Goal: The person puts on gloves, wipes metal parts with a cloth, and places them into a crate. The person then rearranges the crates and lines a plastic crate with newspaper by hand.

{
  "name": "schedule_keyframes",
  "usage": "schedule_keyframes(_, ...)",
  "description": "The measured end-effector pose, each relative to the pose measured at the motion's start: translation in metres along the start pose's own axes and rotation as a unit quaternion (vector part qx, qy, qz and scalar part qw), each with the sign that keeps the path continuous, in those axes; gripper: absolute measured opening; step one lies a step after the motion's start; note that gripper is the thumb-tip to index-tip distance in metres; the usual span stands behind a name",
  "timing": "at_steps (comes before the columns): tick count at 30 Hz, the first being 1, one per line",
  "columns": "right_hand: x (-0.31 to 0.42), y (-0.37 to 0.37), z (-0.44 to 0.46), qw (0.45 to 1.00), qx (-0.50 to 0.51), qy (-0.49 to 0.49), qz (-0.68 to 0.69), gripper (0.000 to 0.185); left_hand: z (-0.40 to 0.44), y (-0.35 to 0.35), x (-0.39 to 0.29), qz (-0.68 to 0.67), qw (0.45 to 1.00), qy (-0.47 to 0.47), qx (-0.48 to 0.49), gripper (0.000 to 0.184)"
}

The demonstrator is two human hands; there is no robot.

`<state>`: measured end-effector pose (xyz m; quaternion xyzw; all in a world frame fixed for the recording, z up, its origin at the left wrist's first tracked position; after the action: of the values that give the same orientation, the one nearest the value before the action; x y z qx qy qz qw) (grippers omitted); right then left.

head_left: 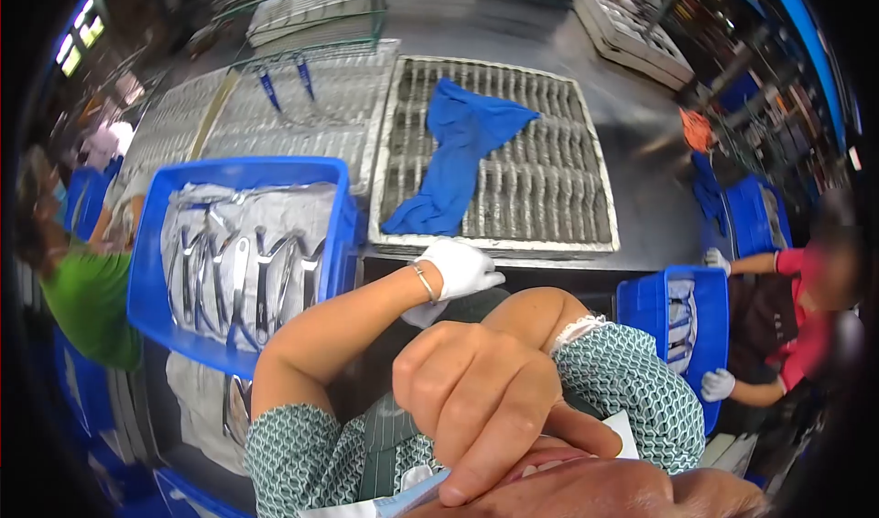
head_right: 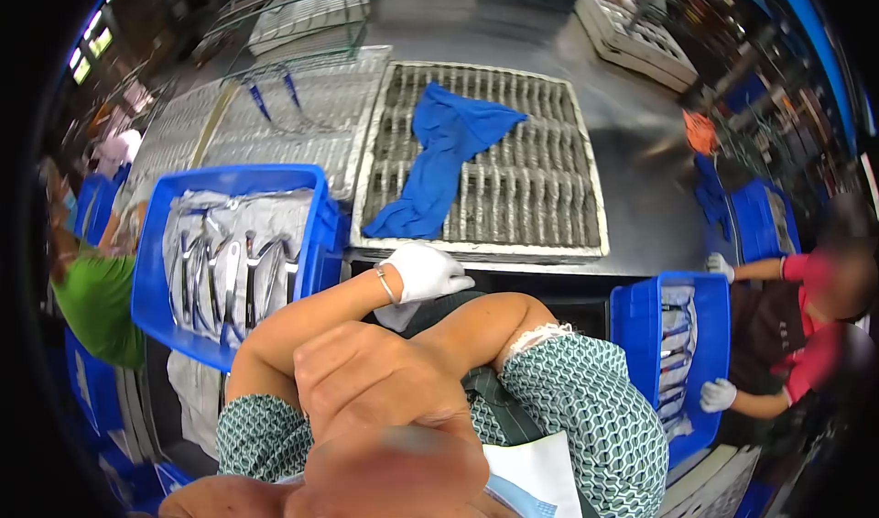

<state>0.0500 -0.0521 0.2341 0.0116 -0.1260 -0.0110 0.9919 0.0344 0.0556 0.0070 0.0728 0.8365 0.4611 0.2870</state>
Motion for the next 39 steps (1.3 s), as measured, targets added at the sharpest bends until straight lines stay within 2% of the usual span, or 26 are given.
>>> schedule_keyframes(2,0.003,0.003,-0.003,1.0,-0.017,0.008,-0.004,0.084,-0.002,0.003,-0.002,-0.004,1.0,0.005,0.009,0.046)
schedule_keyframes(5,0.005,0.008,-0.006,0.999,-0.022,-0.015,0.022,0.071,-0.001,0.0,0.003,-0.007,1.0,0.005,-0.001,0.045)
schedule_keyframes(6,0.002,0.011,-0.006,0.996,-0.031,-0.046,0.076,0.065,-0.001,0.001,0.002,-0.01,1.0,0.003,-0.009,0.045)
schedule_keyframes(7,0.0,0.015,-0.006,0.988,-0.039,-0.077,0.131,0.06,-0.002,0.002,0.0,-0.014,1.0,0.01,0.023,0.048)
schedule_keyframes(10,0.001,0.024,0.0,0.959,-0.067,-0.128,0.244,0.033,-0.001,0.002,0.001,-0.021,0.999,0.013,0.028,0.048)
schedule_keyframes(15,0.002,0.02,-0.005,0.938,-0.103,-0.14,0.3,0.02,0.001,0.0,0.003,-0.012,1.0,0.012,0.02,0.048)
schedule_keyframes(29,-0.019,0.016,-0.002,0.889,-0.018,-0.167,0.426,0.026,0.002,-0.001,0.003,-0.005,1.0,-0.014,-0.013,0.047)
schedule_keyframes(31,-0.023,0.013,0.002,0.877,0.011,-0.142,0.459,0.03,0.003,-0.002,0.005,-0.013,1.0,-0.012,-0.007,0.046)
schedule_keyframes(33,-0.027,0.01,0.004,0.881,0.082,-0.121,0.451,0.046,0.005,-0.004,0.006,-0.017,1.0,-0.009,0.001,0.046)
schedule_keyframes(35,-0.025,0.01,0.005,0.882,0.121,-0.114,0.441,0.055,0.007,-0.006,0.007,-0.016,1.0,-0.006,0.01,0.046)
schedule_keyframes(39,-0.024,0.011,0.008,0.901,0.136,-0.086,0.403,0.053,0.008,-0.007,0.008,-0.023,1.0,-0.002,0.013,0.048)
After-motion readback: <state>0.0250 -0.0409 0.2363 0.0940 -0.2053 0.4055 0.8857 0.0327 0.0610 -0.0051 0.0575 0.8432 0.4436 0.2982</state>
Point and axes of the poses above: each hand's wrist, its own z-axis towards the middle knuckle, its own y-axis out of the back of the hand, x = y × z, the point moved 7 cm from there along z, towards the middle knuckle, and after that the axes turned 10 degrees about x, right-handed, at the moved point
